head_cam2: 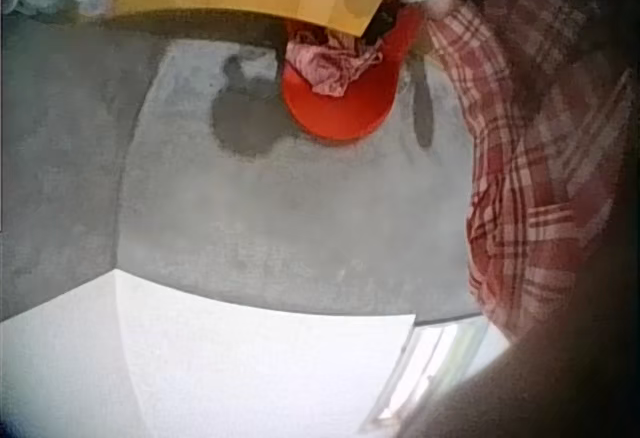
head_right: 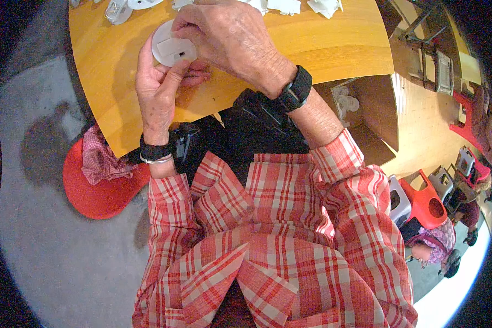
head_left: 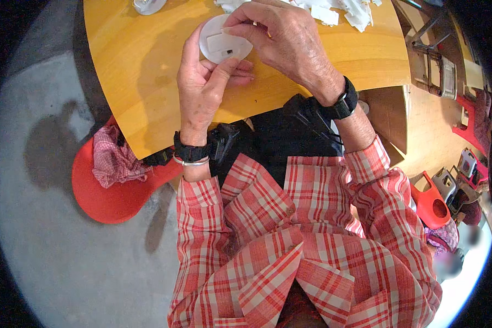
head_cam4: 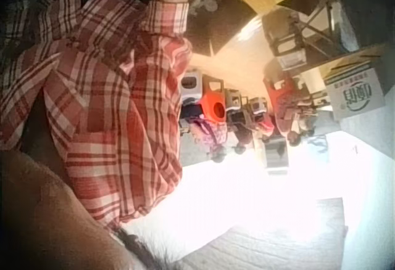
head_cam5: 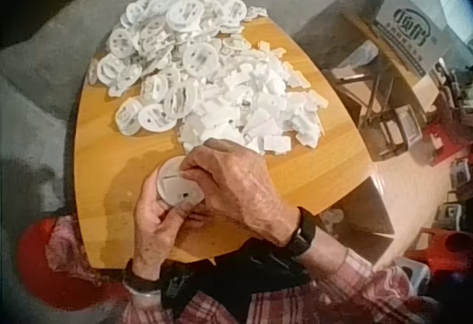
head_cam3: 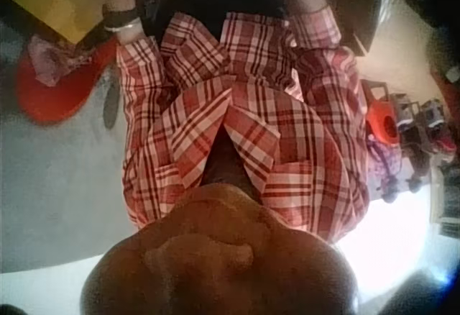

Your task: Assembling small white plastic housings by inserting internal components manually.

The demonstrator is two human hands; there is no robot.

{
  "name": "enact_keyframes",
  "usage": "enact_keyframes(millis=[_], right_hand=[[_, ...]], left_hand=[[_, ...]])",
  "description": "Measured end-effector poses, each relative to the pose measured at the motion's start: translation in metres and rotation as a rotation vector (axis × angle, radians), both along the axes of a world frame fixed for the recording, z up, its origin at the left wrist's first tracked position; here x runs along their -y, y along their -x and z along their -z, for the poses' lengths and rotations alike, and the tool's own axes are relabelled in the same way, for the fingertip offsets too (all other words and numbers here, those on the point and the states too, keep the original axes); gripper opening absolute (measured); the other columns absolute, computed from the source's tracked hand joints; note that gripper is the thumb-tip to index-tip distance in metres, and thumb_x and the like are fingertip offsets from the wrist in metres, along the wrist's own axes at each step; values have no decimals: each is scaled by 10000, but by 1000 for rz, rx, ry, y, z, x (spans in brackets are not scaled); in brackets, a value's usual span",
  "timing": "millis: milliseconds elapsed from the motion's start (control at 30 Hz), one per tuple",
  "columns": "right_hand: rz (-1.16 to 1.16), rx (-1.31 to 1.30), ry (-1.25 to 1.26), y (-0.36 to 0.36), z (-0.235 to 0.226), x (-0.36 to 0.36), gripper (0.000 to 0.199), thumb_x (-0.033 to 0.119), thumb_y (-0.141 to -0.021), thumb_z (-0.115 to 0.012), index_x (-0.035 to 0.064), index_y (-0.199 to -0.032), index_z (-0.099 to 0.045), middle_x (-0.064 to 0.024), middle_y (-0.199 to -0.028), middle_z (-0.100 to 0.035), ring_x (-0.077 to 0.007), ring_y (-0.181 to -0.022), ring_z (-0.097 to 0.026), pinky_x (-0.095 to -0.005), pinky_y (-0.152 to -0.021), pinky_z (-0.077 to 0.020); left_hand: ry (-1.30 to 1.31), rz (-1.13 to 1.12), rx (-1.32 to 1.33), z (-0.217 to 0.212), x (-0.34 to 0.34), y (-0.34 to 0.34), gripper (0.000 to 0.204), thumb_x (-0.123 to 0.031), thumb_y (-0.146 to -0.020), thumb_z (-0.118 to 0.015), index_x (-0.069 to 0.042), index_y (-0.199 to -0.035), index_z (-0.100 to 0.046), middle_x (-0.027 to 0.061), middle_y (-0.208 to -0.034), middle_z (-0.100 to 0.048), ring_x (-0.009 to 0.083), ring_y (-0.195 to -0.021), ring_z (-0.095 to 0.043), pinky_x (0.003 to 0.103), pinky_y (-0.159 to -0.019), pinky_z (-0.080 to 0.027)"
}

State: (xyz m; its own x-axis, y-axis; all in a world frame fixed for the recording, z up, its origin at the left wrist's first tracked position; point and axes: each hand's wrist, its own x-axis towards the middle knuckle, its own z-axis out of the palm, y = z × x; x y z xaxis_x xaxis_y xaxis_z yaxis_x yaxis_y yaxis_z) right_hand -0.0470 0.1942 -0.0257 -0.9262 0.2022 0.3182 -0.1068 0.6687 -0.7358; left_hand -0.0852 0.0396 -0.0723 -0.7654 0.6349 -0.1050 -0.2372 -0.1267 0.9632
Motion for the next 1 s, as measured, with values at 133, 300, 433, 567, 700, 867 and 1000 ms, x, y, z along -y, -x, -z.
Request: enact_keyframes(millis=[133, 300, 433, 567, 700, 867, 1000], right_hand=[[-24, -2, -27, 2, 0, -2, 89, 94, -772, -618, 9, -797, -631, -134, -742, -607, -283, -663, -590, -328, -590, -478], [-66, -6, -36, 2, 0, -3, 80, 87, -775, -608, 10, -791, -627, -132, -744, -608, -285, -668, -590, -333, -595, -478], [-70, -21, -35, 2, -1, -5, 84, 89, -780, -603, 8, -789, -623, -130, -743, -610, -284, -677, -593, -333, -599, -477], [-81, -12, -52, 3, 0, -7, 84, 89, -775, -611, 7, -791, -625, -130, -747, -615, -280, -679, -598, -330, -598, -480], [-83, 13, -34, 3, -5, -6, 87, 83, -769, -619, 4, -802, -629, -130, -748, -625, -272, -665, -608, -323, -591, -483], [-168, 82, 111, 6, -23, -4, 99, 57, -762, -640, -13, -830, -629, -141, -743, -639, -247, -653, -628, -291, -582, -485], [-239, 49, 266, 6, -33, -3, 89, 53, -774, -656, -15, -824, -628, -125, -733, -644, -199, -648, -625, -273, -568, -482]], left_hand=[[13, 24, -1, -2, 1, 0, 520, 53, -857, -486, -9, -1315, -248, 180, -1029, -556, 217, -773, -644, 301, -653, -579], [14, 29, -6, 0, 3, 1, 518, 42, -859, -492, -6, -1314, -249, 182, -1031, -555, 223, -777, -644, 306, -649, -581], [6, 26, 6, 0, 3, 1, 523, 31, -859, -500, -5, -1317, -251, 184, -1036, -553, 230, -786, -644, 310, -648, -582], [26, 17, 9, -5, 2, 0, 528, 19, -857, -510, 2, -1318, -253, 197, -1029, -560, 236, -780, -646, 313, -642, -581], [10, 28, -13, -10, 6, -1, 542, 5, -855, -521, 10, -1324, -249, 206, -1004, -573, 237, -765, -647, 309, -632, -581], [37, -50, -113, -33, 13, -8, 551, -14, -858, -525, 22, -1333, -248, 196, -946, -598, 226, -744, -649, 291, -615, -573], [100, -91, -163, -57, 20, -15, 555, -10, -857, -523, 21, -1338, -248, 190, -939, -605, 216, -741, -649, 285, -612, -569]])
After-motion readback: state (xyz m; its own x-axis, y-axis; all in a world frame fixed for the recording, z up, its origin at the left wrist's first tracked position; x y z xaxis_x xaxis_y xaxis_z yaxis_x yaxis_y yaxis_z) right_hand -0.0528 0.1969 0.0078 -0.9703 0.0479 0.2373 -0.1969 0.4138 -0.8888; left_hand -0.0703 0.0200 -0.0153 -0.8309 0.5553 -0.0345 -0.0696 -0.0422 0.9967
